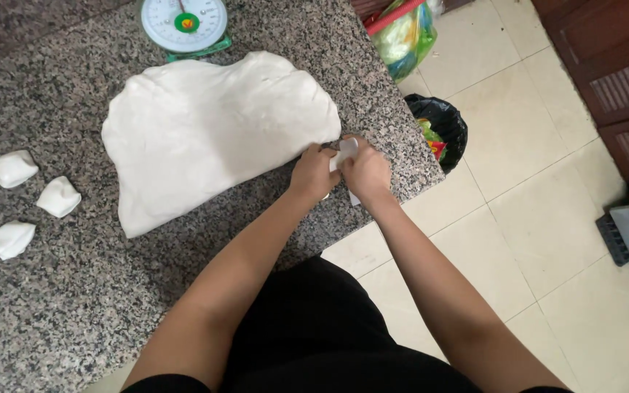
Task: Cutting dough into smaller pieces using a scraper and weighing them on a scale.
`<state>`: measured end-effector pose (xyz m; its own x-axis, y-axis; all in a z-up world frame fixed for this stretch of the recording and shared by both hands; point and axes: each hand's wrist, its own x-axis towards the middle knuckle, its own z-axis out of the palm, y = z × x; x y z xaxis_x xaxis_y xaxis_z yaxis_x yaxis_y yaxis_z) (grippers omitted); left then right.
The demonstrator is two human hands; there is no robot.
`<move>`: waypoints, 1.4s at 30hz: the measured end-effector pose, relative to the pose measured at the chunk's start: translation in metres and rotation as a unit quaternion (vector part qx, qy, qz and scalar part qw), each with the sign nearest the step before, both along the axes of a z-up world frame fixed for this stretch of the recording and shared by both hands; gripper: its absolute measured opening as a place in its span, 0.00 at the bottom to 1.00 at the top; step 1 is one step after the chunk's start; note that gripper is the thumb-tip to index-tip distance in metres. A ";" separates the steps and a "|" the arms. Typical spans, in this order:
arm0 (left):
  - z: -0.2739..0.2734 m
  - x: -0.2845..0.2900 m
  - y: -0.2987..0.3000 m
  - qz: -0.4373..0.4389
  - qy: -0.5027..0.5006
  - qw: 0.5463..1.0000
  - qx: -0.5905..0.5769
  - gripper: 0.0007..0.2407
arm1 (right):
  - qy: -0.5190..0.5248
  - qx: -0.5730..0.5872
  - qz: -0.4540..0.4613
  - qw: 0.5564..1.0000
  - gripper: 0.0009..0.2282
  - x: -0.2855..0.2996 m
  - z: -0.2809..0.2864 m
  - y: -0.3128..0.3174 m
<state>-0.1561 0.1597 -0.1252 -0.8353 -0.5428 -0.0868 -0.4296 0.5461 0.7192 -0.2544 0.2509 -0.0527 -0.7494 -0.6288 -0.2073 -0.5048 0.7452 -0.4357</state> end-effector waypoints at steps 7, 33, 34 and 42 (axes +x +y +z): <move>0.037 0.039 -0.010 0.101 0.161 0.982 -0.004 0.18 | 0.017 0.022 0.026 0.999 0.20 -0.012 -0.026 0.009; 0.005 0.451 -0.259 0.512 0.050 0.777 -0.363 0.06 | -0.036 -0.227 0.091 0.969 0.16 0.114 0.068 -0.032; 0.017 0.419 -0.235 0.508 0.051 0.782 -0.357 0.06 | -0.033 -0.221 0.085 0.971 0.16 0.111 0.067 -0.029; 0.061 0.206 -0.035 0.066 0.188 0.979 -0.044 0.13 | 0.021 -0.250 0.052 0.967 0.17 0.065 0.053 0.017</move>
